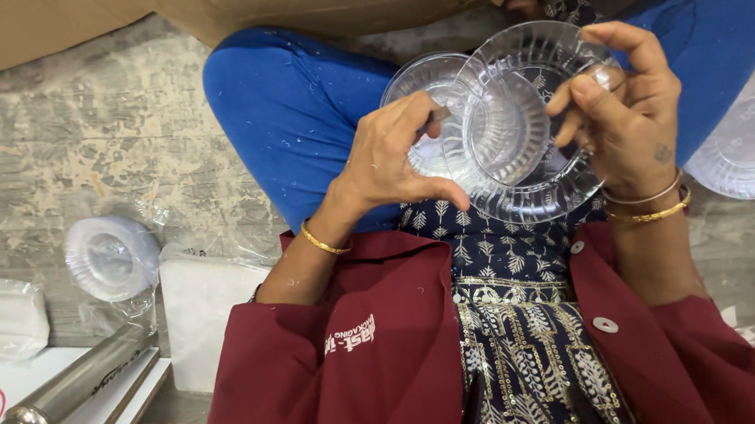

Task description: The person sits on the floor and repeatedly picks up clear plastic plates from a cardboard box, separates them, and stacks them in hand. The person continues to handle and stack the plates one by one without using any tools.

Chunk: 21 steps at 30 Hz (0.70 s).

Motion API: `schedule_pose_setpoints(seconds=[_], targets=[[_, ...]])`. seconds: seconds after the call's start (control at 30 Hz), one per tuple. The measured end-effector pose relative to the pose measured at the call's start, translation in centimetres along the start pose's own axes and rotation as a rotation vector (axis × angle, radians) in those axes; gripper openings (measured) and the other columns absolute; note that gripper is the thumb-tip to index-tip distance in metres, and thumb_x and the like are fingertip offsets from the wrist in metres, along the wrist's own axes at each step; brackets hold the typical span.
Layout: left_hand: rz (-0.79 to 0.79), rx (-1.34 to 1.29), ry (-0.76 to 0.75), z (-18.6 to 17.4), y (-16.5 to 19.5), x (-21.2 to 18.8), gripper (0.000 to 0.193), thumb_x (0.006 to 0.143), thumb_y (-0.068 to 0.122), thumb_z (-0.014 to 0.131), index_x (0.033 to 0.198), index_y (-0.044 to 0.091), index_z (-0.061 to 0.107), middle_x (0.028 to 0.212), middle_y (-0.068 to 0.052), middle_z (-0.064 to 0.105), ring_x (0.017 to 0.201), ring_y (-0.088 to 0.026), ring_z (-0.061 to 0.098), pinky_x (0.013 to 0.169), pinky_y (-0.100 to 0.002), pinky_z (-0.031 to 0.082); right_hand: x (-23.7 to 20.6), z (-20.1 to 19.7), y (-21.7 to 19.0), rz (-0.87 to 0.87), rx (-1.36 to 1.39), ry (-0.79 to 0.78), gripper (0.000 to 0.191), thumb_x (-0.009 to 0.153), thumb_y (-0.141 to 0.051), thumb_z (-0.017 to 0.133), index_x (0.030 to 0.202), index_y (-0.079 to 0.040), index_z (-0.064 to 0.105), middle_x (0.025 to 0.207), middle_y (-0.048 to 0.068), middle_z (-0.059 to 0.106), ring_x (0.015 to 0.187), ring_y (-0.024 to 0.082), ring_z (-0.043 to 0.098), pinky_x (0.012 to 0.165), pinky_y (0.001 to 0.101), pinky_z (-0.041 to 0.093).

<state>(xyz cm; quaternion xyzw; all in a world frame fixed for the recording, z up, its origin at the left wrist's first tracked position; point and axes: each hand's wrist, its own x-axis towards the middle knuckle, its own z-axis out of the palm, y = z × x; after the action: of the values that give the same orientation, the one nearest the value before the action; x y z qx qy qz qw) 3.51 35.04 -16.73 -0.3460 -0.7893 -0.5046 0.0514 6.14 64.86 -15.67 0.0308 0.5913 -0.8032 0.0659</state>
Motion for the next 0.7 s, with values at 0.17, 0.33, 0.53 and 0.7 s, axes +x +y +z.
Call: schedule_pose_setpoints(seconds=[0.17, 0.33, 0.53, 0.7], targets=[[0.011, 0.071, -0.006, 0.3, 0.1, 0.1, 0.072, 0.072, 0.070, 0.082, 0.085, 0.007, 0.049, 0.077, -0.005, 0.051, 0.067, -0.023, 0.053, 0.063, -0.036, 0.046, 0.3, -0.1, -0.1, -0.019, 0.017, 0.025, 0.031, 0.115, 0.002, 0.061, 0.143, -0.001, 0.048, 0.095, 0.021, 0.072, 0.061, 0.017, 0.066, 0.048, 0.0179, 0.040], [-0.019, 0.198, -0.044, 1.7, -0.3, -0.2, 0.055, 0.092, 0.056, 0.078, 0.081, 0.009, 0.051, 0.075, -0.007, 0.052, 0.071, -0.025, 0.055, 0.061, -0.036, 0.045, 0.8, -0.3, -0.1, -0.073, 0.043, 0.093, 0.034, 0.117, 0.003, 0.060, 0.147, -0.001, 0.043, 0.096, 0.023, 0.072, 0.064, 0.019, 0.068, 0.049, 0.0193, 0.042], [-0.027, 0.071, 0.115, -0.8, 1.0, 2.0, 0.079, 0.068, 0.073, 0.080, 0.097, 0.004, 0.056, 0.083, -0.006, 0.058, 0.067, -0.021, 0.057, 0.062, -0.033, 0.048, 1.2, 0.3, -1.3, -0.066, 0.032, 0.044, 0.035, 0.116, 0.001, 0.060, 0.146, -0.002, 0.043, 0.095, 0.022, 0.071, 0.062, 0.018, 0.068, 0.047, 0.0177, 0.041], [0.060, 0.109, 0.052, -1.5, 2.3, 3.5, 0.079, 0.069, 0.071, 0.084, 0.103, 0.007, 0.054, 0.090, -0.006, 0.057, 0.079, -0.025, 0.060, 0.070, -0.036, 0.050, 1.0, 0.6, -2.2, -0.070, 0.045, 0.045, 0.034, 0.114, 0.000, 0.060, 0.145, -0.001, 0.045, 0.094, 0.022, 0.071, 0.061, 0.018, 0.068, 0.046, 0.0176, 0.040]])
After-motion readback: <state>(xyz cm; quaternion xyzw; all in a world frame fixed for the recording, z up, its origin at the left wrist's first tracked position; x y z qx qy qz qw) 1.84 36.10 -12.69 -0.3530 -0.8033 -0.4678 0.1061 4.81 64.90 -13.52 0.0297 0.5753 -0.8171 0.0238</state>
